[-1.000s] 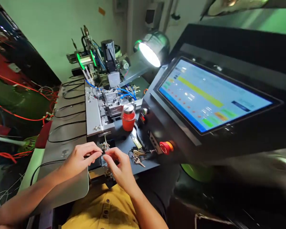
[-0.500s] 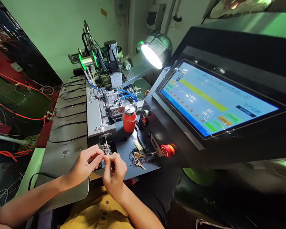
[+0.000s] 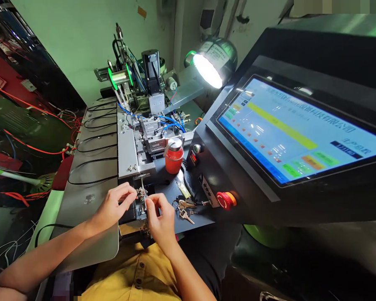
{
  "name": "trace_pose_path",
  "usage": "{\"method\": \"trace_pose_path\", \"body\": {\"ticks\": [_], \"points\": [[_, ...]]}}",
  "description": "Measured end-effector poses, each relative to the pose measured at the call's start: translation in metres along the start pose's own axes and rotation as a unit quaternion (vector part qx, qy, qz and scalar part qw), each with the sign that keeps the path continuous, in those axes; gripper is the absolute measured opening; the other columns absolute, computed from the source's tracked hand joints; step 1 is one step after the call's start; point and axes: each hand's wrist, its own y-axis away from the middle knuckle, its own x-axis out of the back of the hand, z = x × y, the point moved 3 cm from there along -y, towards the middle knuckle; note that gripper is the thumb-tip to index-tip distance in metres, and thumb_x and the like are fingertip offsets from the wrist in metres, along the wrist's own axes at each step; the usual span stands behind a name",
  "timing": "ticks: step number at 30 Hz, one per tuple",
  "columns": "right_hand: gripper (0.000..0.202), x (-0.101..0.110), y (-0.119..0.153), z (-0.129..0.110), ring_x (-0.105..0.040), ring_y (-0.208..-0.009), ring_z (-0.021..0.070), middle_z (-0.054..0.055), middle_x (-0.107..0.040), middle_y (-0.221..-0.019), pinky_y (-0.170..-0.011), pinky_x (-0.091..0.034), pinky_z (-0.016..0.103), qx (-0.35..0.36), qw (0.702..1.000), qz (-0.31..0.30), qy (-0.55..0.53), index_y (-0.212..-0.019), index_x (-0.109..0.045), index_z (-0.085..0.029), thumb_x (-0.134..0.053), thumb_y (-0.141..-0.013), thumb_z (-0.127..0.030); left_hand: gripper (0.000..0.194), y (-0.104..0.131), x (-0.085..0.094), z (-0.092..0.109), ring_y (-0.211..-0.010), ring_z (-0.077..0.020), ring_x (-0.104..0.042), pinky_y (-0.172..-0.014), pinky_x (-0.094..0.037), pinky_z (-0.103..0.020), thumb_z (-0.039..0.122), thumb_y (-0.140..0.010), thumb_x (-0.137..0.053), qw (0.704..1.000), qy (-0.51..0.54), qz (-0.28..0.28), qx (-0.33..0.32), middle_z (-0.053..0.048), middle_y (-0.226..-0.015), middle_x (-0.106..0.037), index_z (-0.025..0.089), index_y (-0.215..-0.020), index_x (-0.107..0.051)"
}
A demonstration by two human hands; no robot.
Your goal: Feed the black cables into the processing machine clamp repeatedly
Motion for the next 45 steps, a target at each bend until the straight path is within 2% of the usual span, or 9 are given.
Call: {"method": "trace_pose_path", "body": {"ticks": [6,16,18,24,29,34,38,41,45], "points": [[0.024,0.025,-0.01,0.013,-0.047,-0.057,0.0123,-0.002,-0.051,-0.063,-0.055,-0.038,0.024,-0.03,0.997,0.046,0.049,-0.077,-0.057,-0.018,-0.053,-0.093,-0.035,0.028,-0.014,0.0,-0.022,-0.066,-0.0141,-0.057,-0.062,-0.04,-0.024,0.028,-0.092,-0.047,0.997,-0.063,-0.013,0.041,-0.002,-0.071,-0.064,0.017,-0.068,-0.06],[0.025,0.024,-0.01,0.023,-0.043,-0.056,0.012,-0.003,-0.047,-0.061,-0.055,-0.035,0.025,-0.042,0.996,0.036,0.069,-0.076,-0.056,-0.018,-0.052,-0.093,-0.037,0.028,-0.015,-0.004,-0.021,-0.063,-0.0147,-0.057,-0.063,-0.038,-0.026,0.029,-0.09,-0.046,0.992,-0.107,-0.03,0.061,-0.002,-0.07,-0.066,0.018,-0.07,-0.063],[0.026,0.022,-0.013,0.025,-0.043,-0.057,0.0122,-0.003,-0.047,-0.062,-0.056,-0.035,0.025,-0.042,0.997,0.014,0.067,-0.075,-0.055,-0.019,-0.051,-0.093,-0.037,0.027,-0.016,-0.005,-0.02,-0.061,-0.0142,-0.055,-0.062,-0.037,-0.026,0.028,-0.089,-0.046,0.99,-0.115,-0.032,0.072,-0.001,-0.068,-0.065,0.018,-0.071,-0.064],[0.031,0.0,-0.031,0.028,-0.041,-0.06,0.0123,-0.004,-0.043,-0.064,-0.057,-0.033,0.024,-0.021,0.989,-0.133,0.063,-0.071,-0.047,-0.02,-0.042,-0.096,-0.037,0.026,-0.019,-0.004,-0.017,-0.057,-0.0126,-0.05,-0.058,-0.033,-0.025,0.025,-0.087,-0.047,0.986,-0.137,-0.04,0.091,0.0,-0.062,-0.059,0.017,-0.069,-0.063],[0.032,-0.019,-0.04,0.03,-0.034,-0.058,0.0111,-0.005,-0.036,-0.062,-0.055,-0.029,0.024,0.004,0.984,-0.166,0.061,-0.068,-0.038,-0.021,-0.04,-0.096,-0.035,0.026,-0.021,-0.005,-0.015,-0.056,-0.0123,-0.051,-0.057,-0.033,-0.025,0.023,-0.087,-0.048,0.984,-0.16,-0.035,0.074,0.0,-0.06,-0.059,0.018,-0.066,-0.061],[0.031,-0.026,-0.039,0.037,-0.033,-0.059,0.0112,-0.005,-0.034,-0.063,-0.055,-0.028,0.024,0.003,0.989,-0.151,0.0,-0.068,-0.035,-0.021,-0.04,-0.096,-0.034,0.022,-0.015,-0.007,-0.016,-0.064,-0.0137,-0.058,-0.06,-0.039,-0.024,0.025,-0.09,-0.052,0.974,-0.225,0.0,0.023,-0.001,-0.07,-0.062,0.018,-0.073,-0.064],[0.031,-0.027,-0.037,0.042,-0.032,-0.06,0.0113,-0.005,-0.034,-0.065,-0.056,-0.029,0.024,-0.009,0.989,-0.147,-0.028,-0.07,-0.037,-0.021,-0.04,-0.097,-0.035,0.021,0.0,-0.007,-0.017,-0.071,-0.0123,-0.062,-0.063,-0.043,-0.021,0.025,-0.096,-0.046,0.957,-0.271,0.04,-0.094,-0.003,-0.088,-0.064,0.019,-0.098,-0.066],[0.031,-0.028,-0.037,0.044,-0.033,-0.061,0.0114,-0.005,-0.035,-0.065,-0.057,-0.029,0.024,-0.012,0.989,-0.147,-0.027,-0.07,-0.037,-0.021,-0.039,-0.098,-0.036,0.026,0.006,-0.008,-0.016,-0.071,-0.0108,-0.062,-0.065,-0.044,-0.021,0.019,-0.097,-0.041,0.936,-0.309,0.035,-0.167,-0.003,-0.093,-0.066,0.022,-0.108,-0.065],[0.031,-0.029,-0.036,0.045,-0.033,-0.06,0.0109,-0.005,-0.034,-0.065,-0.055,-0.029,0.024,-0.012,0.989,-0.143,-0.038,-0.07,-0.037,-0.021,-0.04,-0.097,-0.035,0.027,0.003,-0.009,-0.011,-0.069,-0.0136,-0.06,-0.061,-0.045,-0.023,0.013,-0.095,-0.04,0.888,-0.396,0.003,-0.234,-0.005,-0.091,-0.069,0.016,-0.106,-0.065]]}}
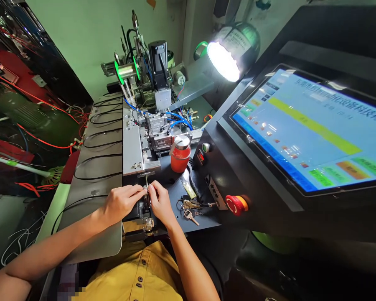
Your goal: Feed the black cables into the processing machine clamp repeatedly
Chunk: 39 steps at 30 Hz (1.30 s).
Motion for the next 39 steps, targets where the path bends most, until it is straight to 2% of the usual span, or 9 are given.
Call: {"method": "trace_pose_path", "body": {"ticks": [3,6,9,14,17,24,31,35,39], "points": [[0.032,0.003,0.001,0.001,-0.033,-0.058,0.0111,-0.005,-0.034,-0.064,-0.054,-0.028,0.024,-0.009,1.0,0.007,0.017,-0.069,-0.037,-0.021,-0.038,-0.098,-0.034,0.028,-0.002,0.003,-0.002,-0.071,-0.0147,-0.061,-0.061,-0.046,-0.024,0.01,-0.094,-0.04,1.0,0.001,-0.016,-0.021,-0.005,-0.092,-0.068,0.016,-0.108,-0.064],[0.03,0.011,0.005,-0.002,-0.039,-0.059,0.0122,-0.003,-0.04,-0.065,-0.058,-0.032,0.025,0.015,0.993,0.035,0.113,-0.072,-0.041,-0.021,-0.034,-0.1,-0.029,0.027,0.001,0.005,-0.007,-0.078,-0.0136,-0.063,-0.069,-0.049,-0.023,0.013,-0.095,-0.042,0.997,0.071,-0.012,0.039,-0.003,-0.096,-0.066,0.021,-0.11,-0.063],[0.021,0.017,0.009,-0.011,-0.049,-0.069,0.0156,0.002,-0.052,-0.076,-0.066,-0.038,0.027,0.083,0.966,0.037,0.24,-0.085,-0.051,-0.018,-0.034,-0.097,-0.018,0.019,0.006,0.003,-0.013,-0.076,-0.0137,-0.063,-0.072,-0.05,-0.024,0.019,-0.096,-0.045,0.987,0.116,-0.009,0.11,-0.003,-0.092,-0.064,0.018,-0.103,-0.063],[0.024,0.012,0.015,-0.023,-0.052,-0.081,0.0215,0.01,-0.06,-0.09,-0.07,-0.042,0.032,0.173,0.917,-0.007,0.359,-0.098,-0.057,-0.015,-0.036,-0.089,-0.006,0.018,0.008,-0.003,-0.012,-0.073,-0.0152,-0.061,-0.069,-0.049,-0.026,0.019,-0.095,-0.045,0.989,0.1,-0.023,0.11,-0.003,-0.087,-0.061,0.017,-0.094,-0.063],[0.023,0.012,0.015,-0.024,-0.053,-0.079,0.0209,0.01,-0.06,-0.087,-0.069,-0.044,0.032,0.184,0.918,0.011,0.351,-0.098,-0.058,-0.014,-0.038,-0.089,-0.006,0.018,0.007,-0.004,-0.01,-0.072,-0.0152,-0.06,-0.067,-0.048,-0.026,0.019,-0.095,-0.045,0.99,0.086,-0.027,0.111,-0.003,-0.085,-0.06,0.017,-0.092,-0.063],[0.017,0.036,0.02,-0.032,-0.055,-0.07,0.0152,0.006,-0.058,-0.083,-0.066,-0.046,0.028,0.171,0.923,0.185,0.29,-0.106,-0.056,-0.014,-0.045,-0.093,-0.011,0.019,0.006,-0.001,-0.011,-0.071,-0.0144,-0.06,-0.067,-0.047,-0.025,0.019,-0.095,-0.046,0.99,0.082,-0.029,0.114,-0.003,-0.085,-0.061,0.017,-0.091,-0.064],[0.015,0.043,0.036,-0.046,-0.058,-0.068,0.0129,0.003,-0.06,-0.081,-0.064,-0.046,0.024,0.165,0.935,0.189,0.252,-0.1,-0.058,-0.017,-0.047,-0.093,-0.01,0.022,0.005,-0.002,-0.011,-0.078,-0.0161,-0.063,-0.073,-0.047,-0.026,0.022,-0.096,-0.043,0.983,0.093,-0.081,0.137,-0.004,-0.093,-0.064,0.019,-0.099,-0.064],[0.015,0.051,0.048,-0.05,-0.06,-0.068,0.0124,0.003,-0.062,-0.082,-0.064,-0.048,0.023,0.173,0.94,0.176,0.238,-0.101,-0.059,-0.018,-0.049,-0.092,-0.011,0.026,0.016,0.024,-0.043,-0.077,-0.0176,-0.063,-0.07,-0.045,-0.025,0.03,-0.097,-0.04,0.962,0.107,-0.147,0.205,-0.003,-0.087,-0.067,0.019,-0.097,-0.063],[0.014,0.062,0.056,-0.051,-0.063,-0.069,0.0119,0.002,-0.064,-0.083,-0.065,-0.049,0.019,0.182,0.942,0.178,0.218,-0.101,-0.06,-0.019,-0.051,-0.092,-0.015,0.043,0.065,0.067,-0.11,-0.068,-0.0151,-0.06,-0.065,-0.043,-0.022,0.039,-0.098,-0.032,0.938,0.137,-0.187,0.257,0.0,-0.071,-0.064,0.019,-0.072,-0.06]]}}
